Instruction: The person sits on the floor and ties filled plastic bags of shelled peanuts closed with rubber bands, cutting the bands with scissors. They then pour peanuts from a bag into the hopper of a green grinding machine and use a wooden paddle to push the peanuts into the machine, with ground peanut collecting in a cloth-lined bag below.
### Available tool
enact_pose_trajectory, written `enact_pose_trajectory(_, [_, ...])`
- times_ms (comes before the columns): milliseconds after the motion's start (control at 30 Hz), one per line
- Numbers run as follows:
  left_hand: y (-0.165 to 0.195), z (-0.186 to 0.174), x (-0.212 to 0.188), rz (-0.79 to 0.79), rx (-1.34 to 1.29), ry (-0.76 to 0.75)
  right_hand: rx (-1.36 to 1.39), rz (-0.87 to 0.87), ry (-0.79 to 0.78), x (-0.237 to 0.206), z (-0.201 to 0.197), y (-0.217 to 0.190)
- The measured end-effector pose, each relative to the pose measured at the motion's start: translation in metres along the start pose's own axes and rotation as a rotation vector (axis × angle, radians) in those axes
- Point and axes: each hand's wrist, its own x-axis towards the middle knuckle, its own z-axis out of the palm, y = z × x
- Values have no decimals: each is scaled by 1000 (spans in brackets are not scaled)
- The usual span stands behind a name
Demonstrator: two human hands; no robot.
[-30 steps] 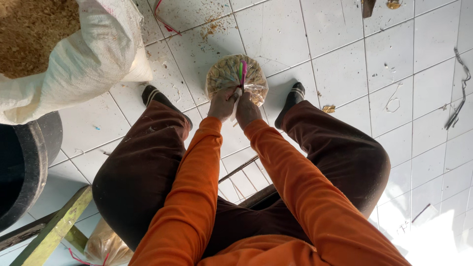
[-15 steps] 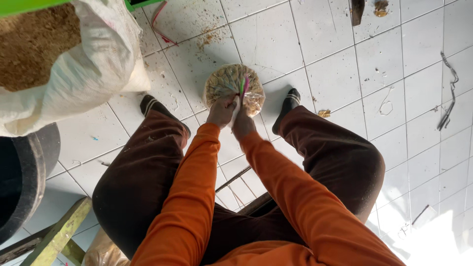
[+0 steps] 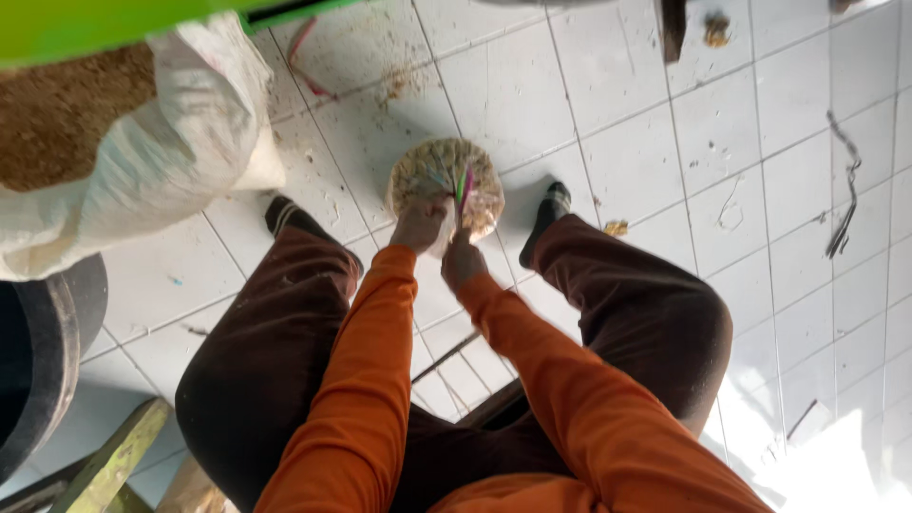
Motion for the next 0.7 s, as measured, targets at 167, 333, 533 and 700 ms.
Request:
enact_pose_trajectory(167, [8,1,-2,24,48,34,83,68,34,-3,-4,-8])
enact_pose_trajectory(333, [11,-1,-3,202,45,81,-15,55,-18,-7,-6,-16])
enact_pose_trajectory(533, [20,-4,-6,83,93,22,55,3,39,-11,-14,-24])
enact_pose_trajectory(700, [28,-4,-7,87,13,61,181,175,-48,-9,-23,-30])
